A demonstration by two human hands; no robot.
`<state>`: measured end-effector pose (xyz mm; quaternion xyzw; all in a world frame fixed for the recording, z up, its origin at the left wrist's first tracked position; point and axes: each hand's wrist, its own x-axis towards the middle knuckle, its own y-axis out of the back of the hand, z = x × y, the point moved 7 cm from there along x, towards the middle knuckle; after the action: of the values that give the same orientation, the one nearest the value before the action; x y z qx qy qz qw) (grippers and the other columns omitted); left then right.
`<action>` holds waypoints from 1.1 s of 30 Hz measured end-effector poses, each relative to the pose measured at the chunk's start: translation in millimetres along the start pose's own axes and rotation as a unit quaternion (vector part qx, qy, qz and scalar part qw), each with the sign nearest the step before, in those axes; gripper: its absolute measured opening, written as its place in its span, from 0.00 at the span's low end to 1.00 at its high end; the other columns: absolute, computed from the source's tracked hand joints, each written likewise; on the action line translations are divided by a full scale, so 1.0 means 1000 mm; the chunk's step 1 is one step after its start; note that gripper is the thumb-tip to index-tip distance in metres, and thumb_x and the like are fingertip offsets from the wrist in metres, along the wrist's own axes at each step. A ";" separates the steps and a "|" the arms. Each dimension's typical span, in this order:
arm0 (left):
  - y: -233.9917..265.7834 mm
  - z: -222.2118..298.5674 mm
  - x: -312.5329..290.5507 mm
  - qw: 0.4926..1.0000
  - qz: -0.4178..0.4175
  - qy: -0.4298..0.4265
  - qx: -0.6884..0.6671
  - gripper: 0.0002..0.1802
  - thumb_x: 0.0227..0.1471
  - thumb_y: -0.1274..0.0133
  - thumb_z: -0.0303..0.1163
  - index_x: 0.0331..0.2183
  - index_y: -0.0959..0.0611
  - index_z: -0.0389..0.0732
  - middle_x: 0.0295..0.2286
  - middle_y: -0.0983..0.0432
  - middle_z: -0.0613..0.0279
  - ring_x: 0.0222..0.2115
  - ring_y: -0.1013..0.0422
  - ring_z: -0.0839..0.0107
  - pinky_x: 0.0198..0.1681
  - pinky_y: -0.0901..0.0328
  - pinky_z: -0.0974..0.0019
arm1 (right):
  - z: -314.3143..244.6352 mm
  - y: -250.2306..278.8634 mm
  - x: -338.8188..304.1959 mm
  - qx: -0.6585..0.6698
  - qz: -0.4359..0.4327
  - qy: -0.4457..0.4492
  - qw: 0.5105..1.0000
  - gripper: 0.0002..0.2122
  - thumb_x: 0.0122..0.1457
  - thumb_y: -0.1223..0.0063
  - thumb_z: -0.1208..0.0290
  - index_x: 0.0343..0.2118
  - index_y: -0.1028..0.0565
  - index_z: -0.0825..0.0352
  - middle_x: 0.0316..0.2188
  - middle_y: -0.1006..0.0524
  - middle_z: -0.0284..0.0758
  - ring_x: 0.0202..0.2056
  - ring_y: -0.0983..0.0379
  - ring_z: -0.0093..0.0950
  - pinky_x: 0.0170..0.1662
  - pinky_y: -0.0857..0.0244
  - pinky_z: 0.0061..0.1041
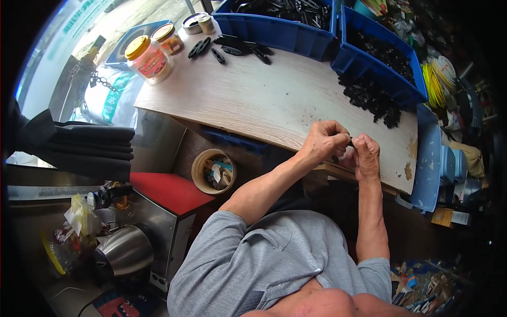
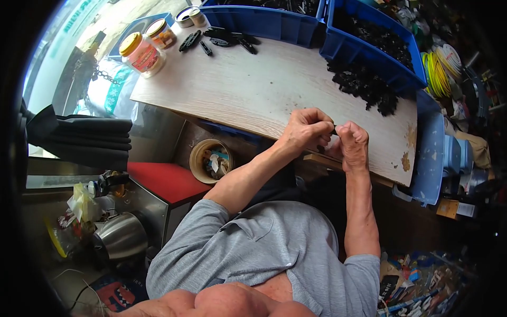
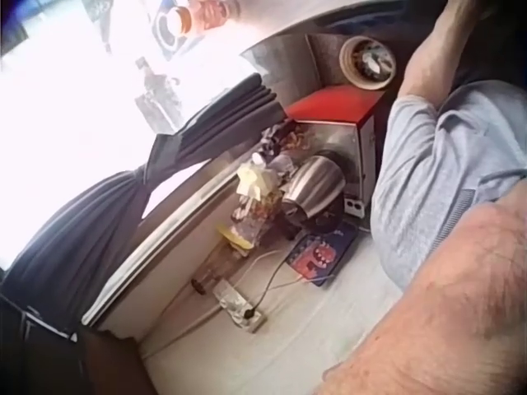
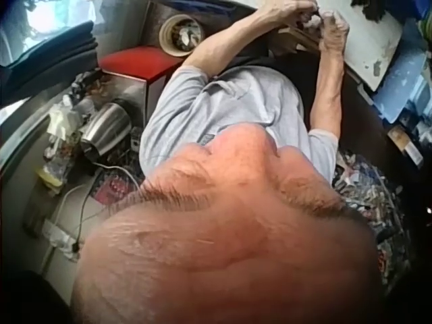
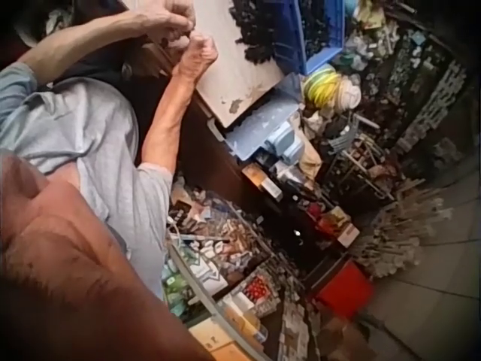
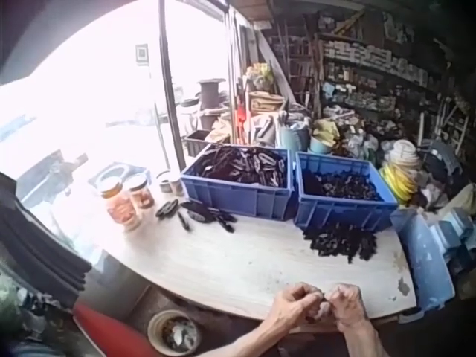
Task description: Assembling small black plastic components by hand at a workbench.
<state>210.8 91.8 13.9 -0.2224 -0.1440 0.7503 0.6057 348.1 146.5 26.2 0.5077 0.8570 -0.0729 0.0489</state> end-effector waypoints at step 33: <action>0.256 0.204 0.000 0.516 0.392 -0.464 0.604 0.15 0.48 0.47 0.17 0.40 0.18 0.40 0.37 0.20 0.53 0.38 0.23 0.56 0.43 0.30 0.58 | 0.002 0.021 0.001 0.130 0.010 -0.012 0.991 0.13 0.60 0.47 0.62 0.23 0.35 0.61 0.11 0.40 0.30 0.20 0.26 0.31 0.33 0.20 0.47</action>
<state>-109.0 45.1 65.3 0.5428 0.1850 0.8147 0.0864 366.3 157.1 22.2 0.5171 0.8347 -0.1891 -0.0067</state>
